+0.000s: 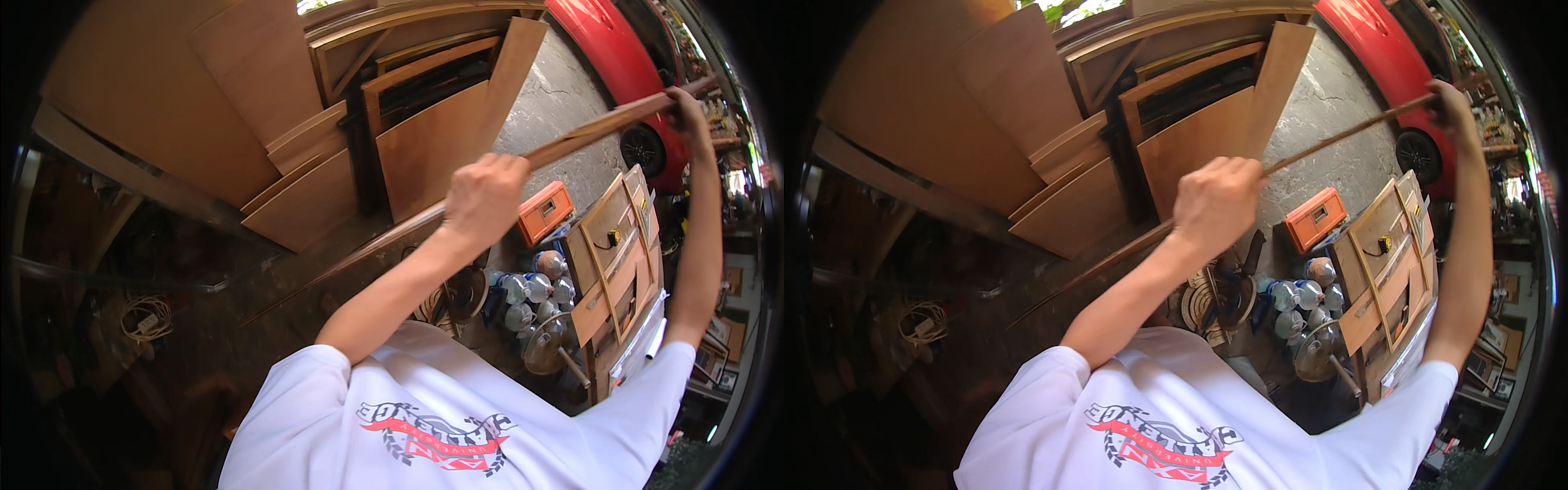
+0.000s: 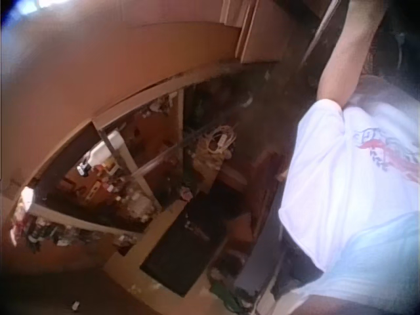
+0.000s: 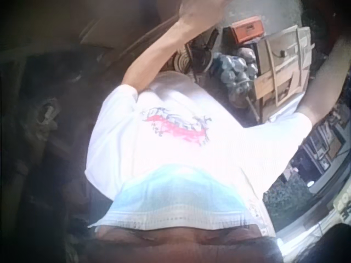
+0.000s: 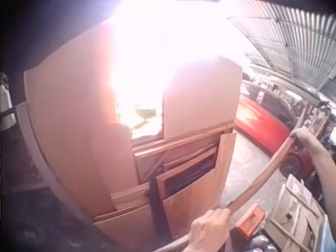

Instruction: The person measures and marks wooden pieces using a tape measure, pencil, and speed square, then assembles them into a rectangular frame. They plug in a miter saw and position the frame on the saw base, preparing for cutting.

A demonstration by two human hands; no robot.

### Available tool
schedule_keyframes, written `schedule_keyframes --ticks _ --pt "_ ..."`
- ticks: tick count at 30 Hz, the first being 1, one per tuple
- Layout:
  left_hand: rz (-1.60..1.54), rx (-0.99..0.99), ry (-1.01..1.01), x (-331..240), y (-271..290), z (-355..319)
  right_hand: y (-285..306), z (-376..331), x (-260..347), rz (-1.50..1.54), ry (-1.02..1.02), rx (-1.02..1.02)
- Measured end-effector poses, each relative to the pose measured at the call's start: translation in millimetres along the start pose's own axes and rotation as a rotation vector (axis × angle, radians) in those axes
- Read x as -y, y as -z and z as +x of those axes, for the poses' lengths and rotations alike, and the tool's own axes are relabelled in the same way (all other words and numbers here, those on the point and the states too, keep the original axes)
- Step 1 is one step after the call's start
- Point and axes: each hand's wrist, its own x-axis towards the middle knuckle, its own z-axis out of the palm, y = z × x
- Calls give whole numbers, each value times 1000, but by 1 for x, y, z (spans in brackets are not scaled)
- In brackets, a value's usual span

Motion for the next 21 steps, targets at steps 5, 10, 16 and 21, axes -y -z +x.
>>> schedule_keyframes --ticks 5,10,16,21 --pt "165 120 59 43 9 -16 -117 16 -62 117 -69 121" --pt "322 250 135 96 -3 -50 -227 25 -140 244 -231 200" --pt "308 289 186 131 -41 -103 -287 51 -246 312 -327 258" --pt "307 303 208 143 -102 -125 -298 54 -312 398 -392 119"
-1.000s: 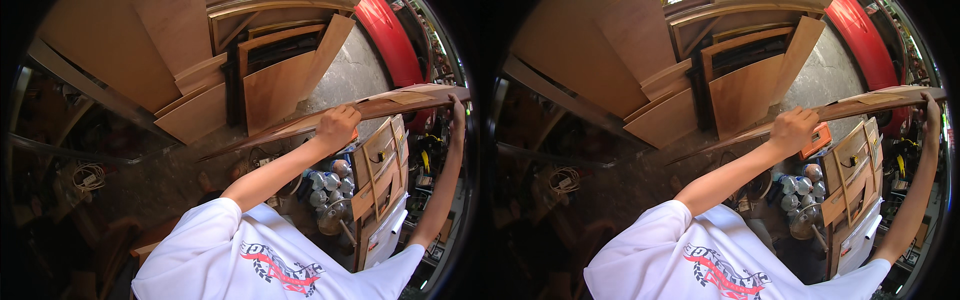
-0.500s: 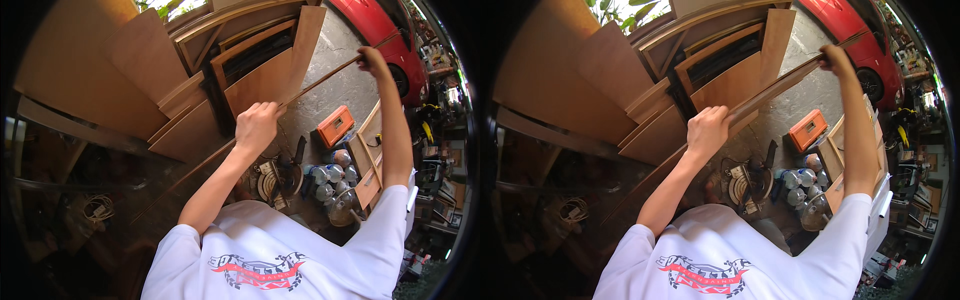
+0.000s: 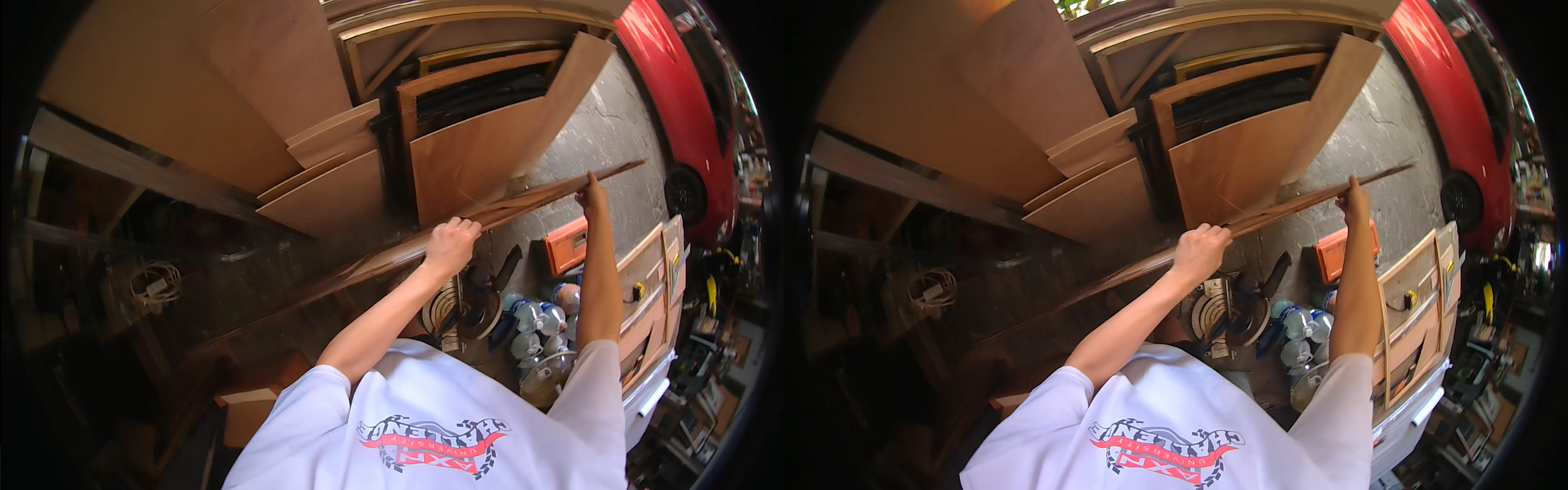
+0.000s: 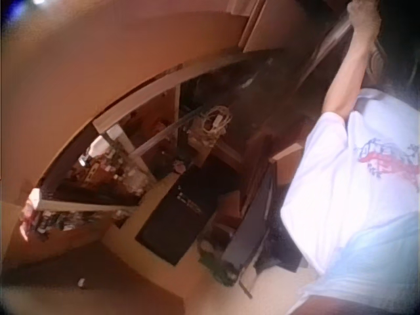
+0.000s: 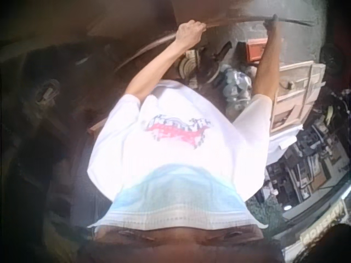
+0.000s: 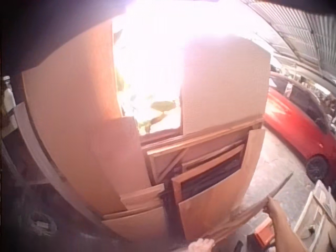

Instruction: The person measures and marks wooden pieces using a tape measure, pencil, and speed square, then assembles them into a rectangular frame. They plug in a miter saw and position the frame on the saw base, preparing for cutting.

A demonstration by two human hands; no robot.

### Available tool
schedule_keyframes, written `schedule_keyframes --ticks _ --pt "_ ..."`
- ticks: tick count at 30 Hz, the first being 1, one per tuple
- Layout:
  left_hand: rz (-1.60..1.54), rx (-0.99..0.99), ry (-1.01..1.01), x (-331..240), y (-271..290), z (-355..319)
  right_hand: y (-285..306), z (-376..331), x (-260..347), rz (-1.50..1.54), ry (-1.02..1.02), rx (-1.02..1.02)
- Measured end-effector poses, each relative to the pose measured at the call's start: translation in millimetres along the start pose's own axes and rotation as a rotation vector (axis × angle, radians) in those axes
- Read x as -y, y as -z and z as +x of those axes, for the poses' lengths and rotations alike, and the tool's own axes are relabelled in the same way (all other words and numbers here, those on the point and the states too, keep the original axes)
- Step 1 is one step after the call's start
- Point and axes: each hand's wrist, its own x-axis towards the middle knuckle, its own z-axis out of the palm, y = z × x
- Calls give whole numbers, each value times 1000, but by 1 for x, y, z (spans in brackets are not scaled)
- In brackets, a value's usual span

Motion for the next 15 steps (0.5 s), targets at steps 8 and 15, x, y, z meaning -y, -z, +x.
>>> schedule_keyframes --ticks 8,15 --pt "3 150 108 -4 -75 26 -44 -86 15 -824 826 139" --pt "149 278 174 -35 -88 16 -180 -74 4 -1263 1123 496"
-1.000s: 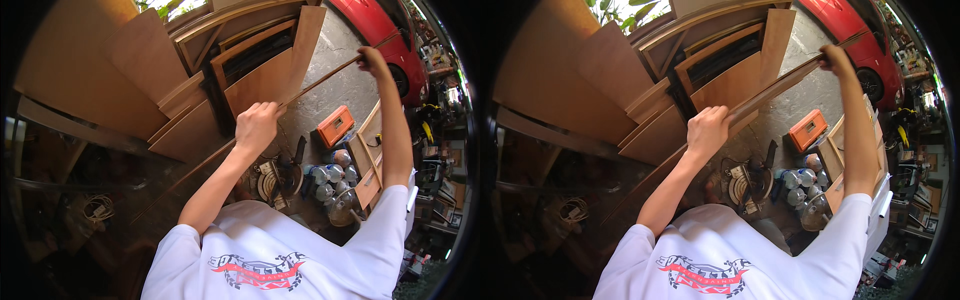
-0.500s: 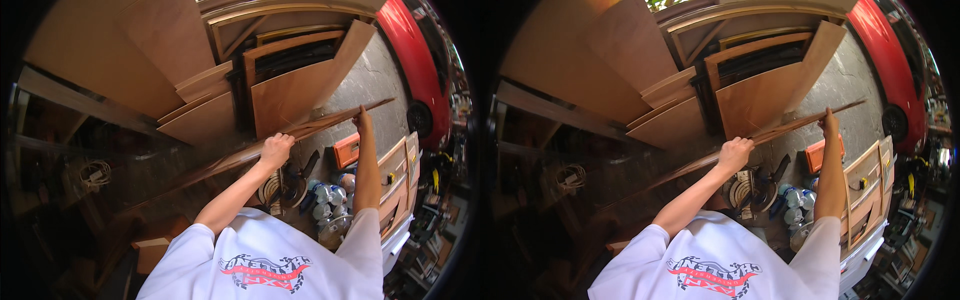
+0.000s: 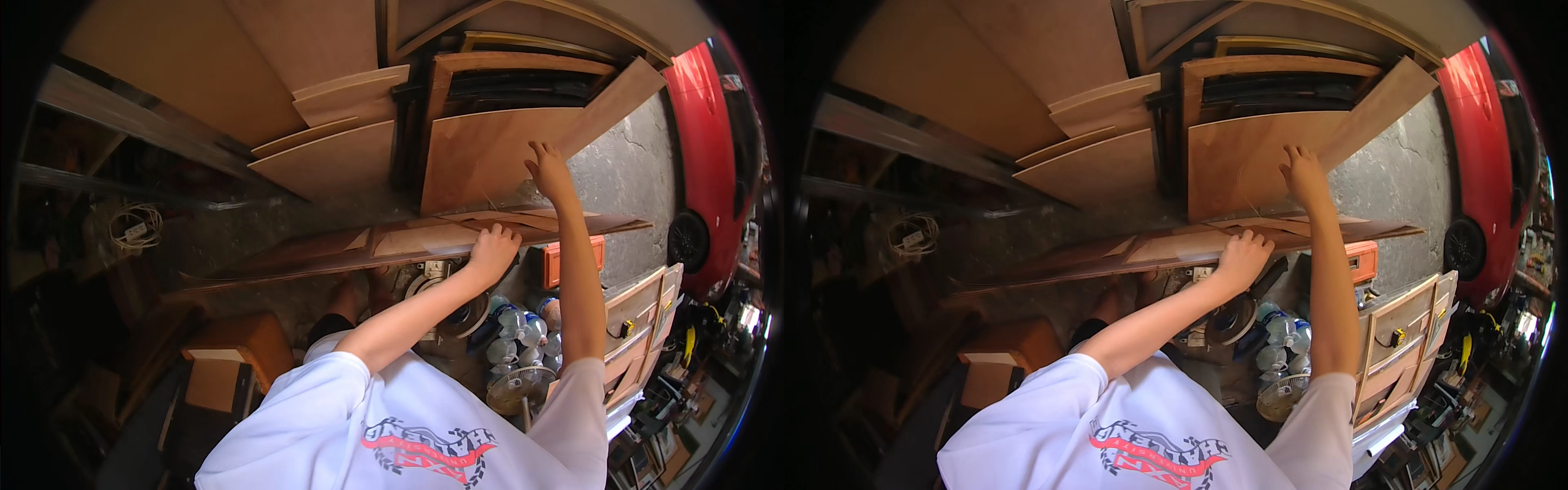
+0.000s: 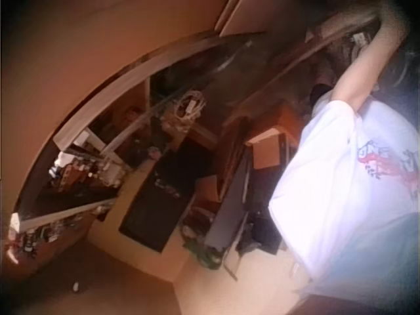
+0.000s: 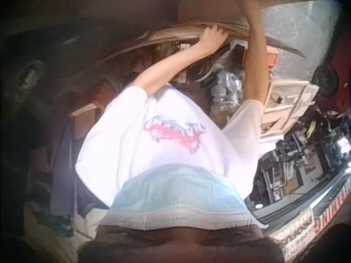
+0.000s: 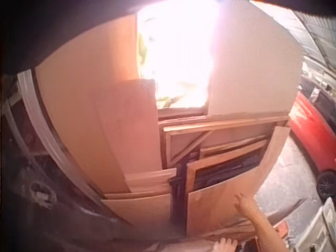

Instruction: The person measures and marks wooden pieces using a tape measure, pencil, and speed square, then assembles them into a rectangular frame. They plug in a miter saw and position the frame on the saw base, preparing for cutting.

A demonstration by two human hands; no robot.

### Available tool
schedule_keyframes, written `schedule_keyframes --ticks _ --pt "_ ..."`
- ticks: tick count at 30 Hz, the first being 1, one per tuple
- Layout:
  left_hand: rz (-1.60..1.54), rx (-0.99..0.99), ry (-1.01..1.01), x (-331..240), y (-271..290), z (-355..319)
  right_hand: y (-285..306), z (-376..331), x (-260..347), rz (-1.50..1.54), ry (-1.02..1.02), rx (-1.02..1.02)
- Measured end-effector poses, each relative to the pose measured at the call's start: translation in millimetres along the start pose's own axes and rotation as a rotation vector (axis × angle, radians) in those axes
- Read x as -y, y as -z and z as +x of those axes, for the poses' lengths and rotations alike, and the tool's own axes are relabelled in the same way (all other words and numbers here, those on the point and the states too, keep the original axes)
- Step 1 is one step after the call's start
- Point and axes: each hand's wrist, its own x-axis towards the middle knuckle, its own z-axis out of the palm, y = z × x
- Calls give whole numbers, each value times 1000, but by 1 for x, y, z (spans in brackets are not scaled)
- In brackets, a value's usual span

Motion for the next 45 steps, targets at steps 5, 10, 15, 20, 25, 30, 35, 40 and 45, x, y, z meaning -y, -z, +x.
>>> schedule_keyframes --ticks 5,10,15,20,25,30,35,40,45 --pt "219 -12 176 34 37 -32 -66 76 -3 -170 53 137" --pt "250 111 233 75 69 -84 -112 116 -19 -346 53 95" --pt "75 -59 157 80 66 -96 -109 113 -35 -439 176 105" --pt "-50 -131 124 79 63 -113 -80 73 -59 -460 436 416" --pt "-70 -103 90 71 55 -128 -71 24 -84 -507 347 517" --pt "-49 -104 47 68 52 -134 -71 12 -87 -411 262 435" --pt "-54 -124 68 73 55 -129 -85 39 -73 -377 239 365" --pt "23 -133 84 98 63 -97 -62 40 -25 -187 38 147" --pt "-16 -177 81 134 80 -48 15 -34 48 275 -77 -480"
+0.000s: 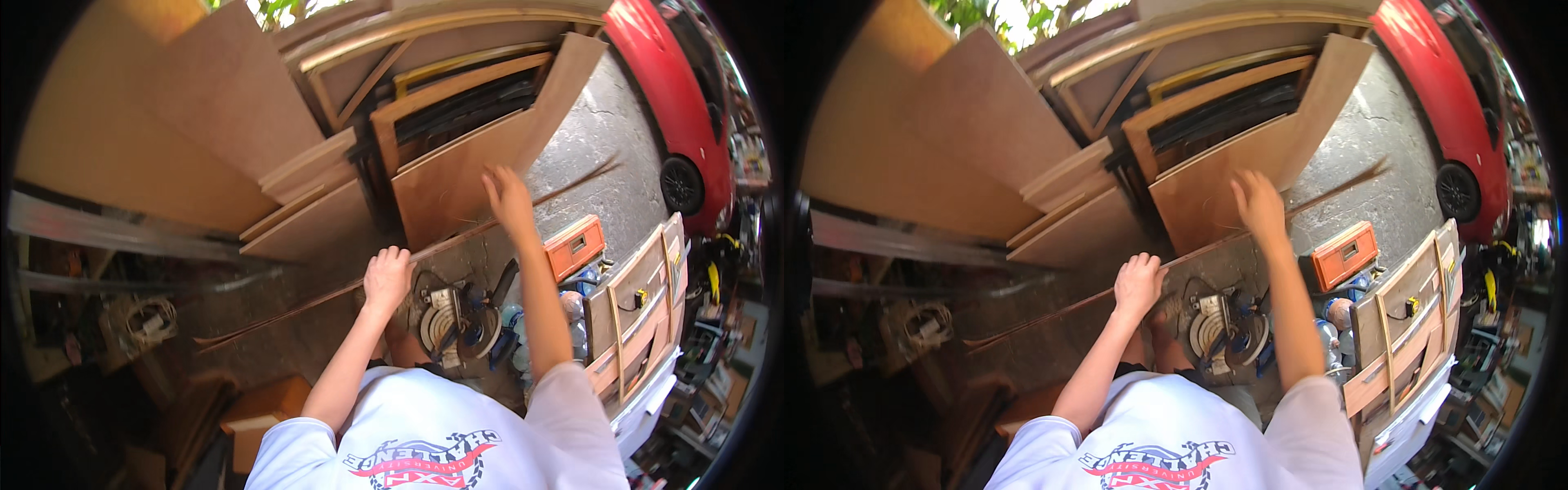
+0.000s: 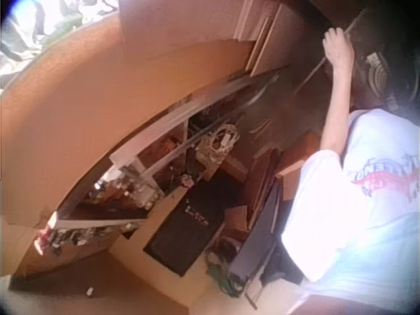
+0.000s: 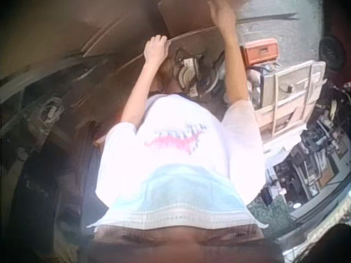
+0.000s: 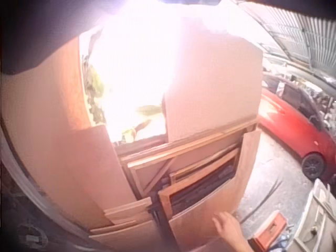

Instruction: The person measures and marks wooden pieces using a tape measure, pencil, and speed square, then assembles them into a rectangular frame. They plug in a miter saw and position the frame on the saw base, preparing for cutting.

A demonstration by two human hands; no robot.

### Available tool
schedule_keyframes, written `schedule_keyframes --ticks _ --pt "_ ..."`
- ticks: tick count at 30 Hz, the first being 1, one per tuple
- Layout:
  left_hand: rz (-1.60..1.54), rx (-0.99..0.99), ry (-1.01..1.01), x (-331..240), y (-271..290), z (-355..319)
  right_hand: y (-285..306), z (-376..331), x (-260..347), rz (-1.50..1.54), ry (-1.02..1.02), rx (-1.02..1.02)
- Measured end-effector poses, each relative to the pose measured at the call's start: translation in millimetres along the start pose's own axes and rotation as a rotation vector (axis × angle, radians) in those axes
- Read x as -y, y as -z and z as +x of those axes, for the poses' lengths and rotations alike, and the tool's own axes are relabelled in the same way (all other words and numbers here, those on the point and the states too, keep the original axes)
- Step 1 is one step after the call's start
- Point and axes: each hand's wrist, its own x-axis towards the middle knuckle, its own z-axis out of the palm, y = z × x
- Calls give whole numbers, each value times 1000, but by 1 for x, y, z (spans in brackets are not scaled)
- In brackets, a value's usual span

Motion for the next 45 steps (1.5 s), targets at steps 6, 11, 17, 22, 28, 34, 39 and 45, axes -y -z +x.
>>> schedule_keyframes --ticks 6,11,17,22,28,34,39,45 --pt "59 31 -24 39 0 55 51 -177 67 286 -520 -14" --pt "31 33 -32 62 3 80 75 -358 111 -23 -871 339" --pt "182 122 -43 65 2 82 58 -478 157 36 -1149 201" --pt "218 94 -140 69 0 86 25 -482 175 173 -1225 162" --pt "141 35 -186 74 6 97 16 -449 170 268 -1348 55" --pt "156 54 -213 82 2 109 28 -429 107 68 -1311 -275" --pt "135 118 -130 94 -3 121 70 -406 -58 -262 -1276 -663" --pt "177 218 41 88 -2 143 110 -384 -276 -805 -1483 -616"
